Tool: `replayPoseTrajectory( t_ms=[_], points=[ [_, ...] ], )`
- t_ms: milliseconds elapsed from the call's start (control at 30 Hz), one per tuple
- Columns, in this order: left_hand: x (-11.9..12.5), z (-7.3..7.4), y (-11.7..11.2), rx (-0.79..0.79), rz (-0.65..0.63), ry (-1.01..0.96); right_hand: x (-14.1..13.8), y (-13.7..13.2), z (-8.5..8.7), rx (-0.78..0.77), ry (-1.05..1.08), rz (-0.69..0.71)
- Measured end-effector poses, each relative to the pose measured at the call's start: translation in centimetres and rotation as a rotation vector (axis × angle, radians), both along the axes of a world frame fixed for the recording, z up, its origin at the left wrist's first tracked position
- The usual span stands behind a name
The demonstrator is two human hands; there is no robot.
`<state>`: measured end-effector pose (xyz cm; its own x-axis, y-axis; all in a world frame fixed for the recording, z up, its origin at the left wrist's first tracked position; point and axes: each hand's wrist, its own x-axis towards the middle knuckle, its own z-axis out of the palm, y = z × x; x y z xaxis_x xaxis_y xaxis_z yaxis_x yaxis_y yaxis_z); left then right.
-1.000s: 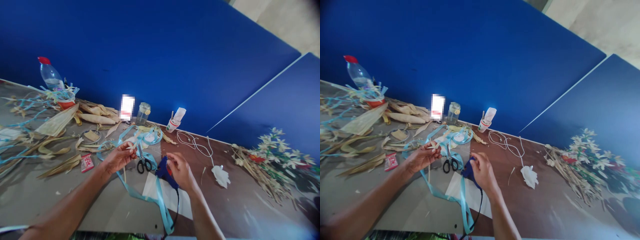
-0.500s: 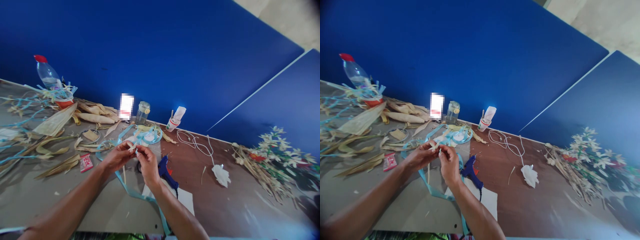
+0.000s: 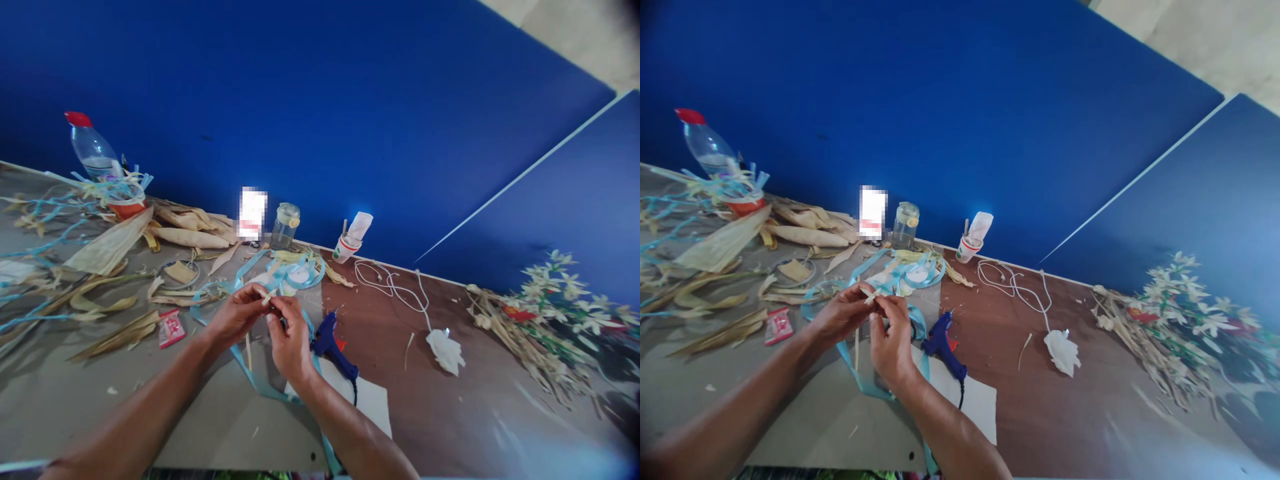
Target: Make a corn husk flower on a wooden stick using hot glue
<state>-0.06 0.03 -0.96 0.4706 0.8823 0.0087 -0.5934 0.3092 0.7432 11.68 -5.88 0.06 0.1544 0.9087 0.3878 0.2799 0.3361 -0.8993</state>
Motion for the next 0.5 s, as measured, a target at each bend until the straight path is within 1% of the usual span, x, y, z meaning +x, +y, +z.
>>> replayPoseTrajectory(
  t_ms=[100,200,400,500],
  points=[
    [0.26,0.58,-0.25,0.005,0.025,0.016,-0.23,-0.24,-0.08,0.014,-0.014,-0.005],
    [0.44,0.93,-0.43,0.017,0.06,0.047,-0.42,-0.4,-0.1,-0.014,0.009,-0.005],
    [0.84,0.65,-0.55,0.032,0.169,0.046,-0.52,-0.34,-0.08,-0.04,0.078,0.009],
    [0.94,0.44,-0.49,0.01,0.19,0.024,-0.37,-0.17,-0.22,-0.068,0.103,0.021]
  ],
)
